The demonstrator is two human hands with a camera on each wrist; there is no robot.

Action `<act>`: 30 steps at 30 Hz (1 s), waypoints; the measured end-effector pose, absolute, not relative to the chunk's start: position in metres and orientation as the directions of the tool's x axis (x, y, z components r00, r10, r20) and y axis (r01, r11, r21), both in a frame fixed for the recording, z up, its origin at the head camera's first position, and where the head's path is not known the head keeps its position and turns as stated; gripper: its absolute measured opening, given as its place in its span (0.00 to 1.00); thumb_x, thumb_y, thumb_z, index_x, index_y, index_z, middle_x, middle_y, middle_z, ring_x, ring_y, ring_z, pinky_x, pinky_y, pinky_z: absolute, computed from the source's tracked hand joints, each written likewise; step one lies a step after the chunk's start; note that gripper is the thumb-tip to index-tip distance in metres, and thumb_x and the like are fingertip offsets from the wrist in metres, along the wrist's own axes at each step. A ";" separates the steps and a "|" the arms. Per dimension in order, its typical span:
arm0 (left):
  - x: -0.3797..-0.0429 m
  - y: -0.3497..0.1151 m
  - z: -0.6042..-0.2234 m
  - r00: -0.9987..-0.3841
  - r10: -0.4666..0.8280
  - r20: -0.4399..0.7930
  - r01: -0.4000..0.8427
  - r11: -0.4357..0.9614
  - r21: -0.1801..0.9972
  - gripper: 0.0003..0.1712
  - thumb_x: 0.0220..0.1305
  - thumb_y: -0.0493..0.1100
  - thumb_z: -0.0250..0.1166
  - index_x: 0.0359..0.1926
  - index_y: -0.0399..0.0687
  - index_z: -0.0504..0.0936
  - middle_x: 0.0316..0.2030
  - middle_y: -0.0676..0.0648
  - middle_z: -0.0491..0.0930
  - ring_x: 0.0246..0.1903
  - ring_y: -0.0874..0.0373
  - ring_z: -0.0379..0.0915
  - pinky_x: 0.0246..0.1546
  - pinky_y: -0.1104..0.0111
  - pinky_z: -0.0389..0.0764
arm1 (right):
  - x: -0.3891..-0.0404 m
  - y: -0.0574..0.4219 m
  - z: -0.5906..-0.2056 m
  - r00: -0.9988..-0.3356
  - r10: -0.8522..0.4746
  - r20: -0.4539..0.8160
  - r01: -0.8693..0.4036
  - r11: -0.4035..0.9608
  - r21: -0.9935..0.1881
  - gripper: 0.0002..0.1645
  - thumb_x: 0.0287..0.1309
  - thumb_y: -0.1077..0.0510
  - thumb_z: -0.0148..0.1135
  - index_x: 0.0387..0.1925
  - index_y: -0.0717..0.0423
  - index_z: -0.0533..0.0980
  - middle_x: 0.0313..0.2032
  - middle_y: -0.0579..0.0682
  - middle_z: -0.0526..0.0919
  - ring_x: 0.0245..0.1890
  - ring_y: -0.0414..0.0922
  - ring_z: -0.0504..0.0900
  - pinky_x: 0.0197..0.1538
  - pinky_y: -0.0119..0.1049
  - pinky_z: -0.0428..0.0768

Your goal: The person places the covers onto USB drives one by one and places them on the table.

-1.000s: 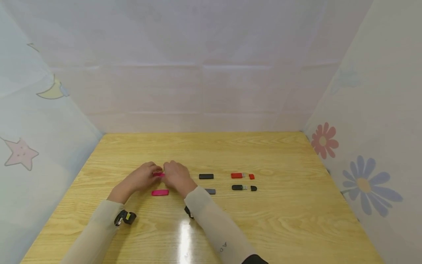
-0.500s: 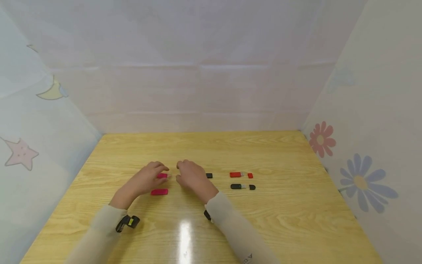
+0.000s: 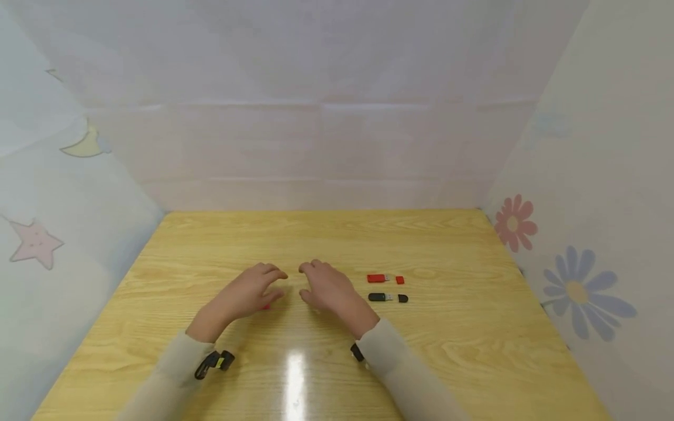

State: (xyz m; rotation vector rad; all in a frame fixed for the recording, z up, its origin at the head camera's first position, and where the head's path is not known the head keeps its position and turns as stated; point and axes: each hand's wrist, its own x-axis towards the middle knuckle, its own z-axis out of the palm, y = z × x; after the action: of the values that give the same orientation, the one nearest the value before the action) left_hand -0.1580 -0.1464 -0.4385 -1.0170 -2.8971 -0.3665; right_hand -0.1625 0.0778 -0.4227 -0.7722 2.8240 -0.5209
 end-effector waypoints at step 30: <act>-0.151 -0.081 -0.441 -0.753 0.656 0.058 0.653 0.732 0.195 0.24 0.72 0.54 0.64 0.63 0.49 0.79 0.57 0.49 0.81 0.58 0.52 0.76 0.58 0.61 0.79 | -0.131 0.163 -0.435 -0.913 -0.408 0.029 -0.382 0.827 -0.413 0.28 0.62 0.53 0.70 0.61 0.59 0.75 0.61 0.58 0.77 0.58 0.57 0.79 0.54 0.53 0.81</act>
State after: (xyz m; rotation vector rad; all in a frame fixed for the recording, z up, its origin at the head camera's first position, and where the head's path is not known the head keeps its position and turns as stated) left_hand -0.1506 -0.0815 -0.4406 -1.1094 -2.9377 -0.3213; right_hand -0.1311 0.1634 -0.4350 -0.6375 2.9442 -0.6459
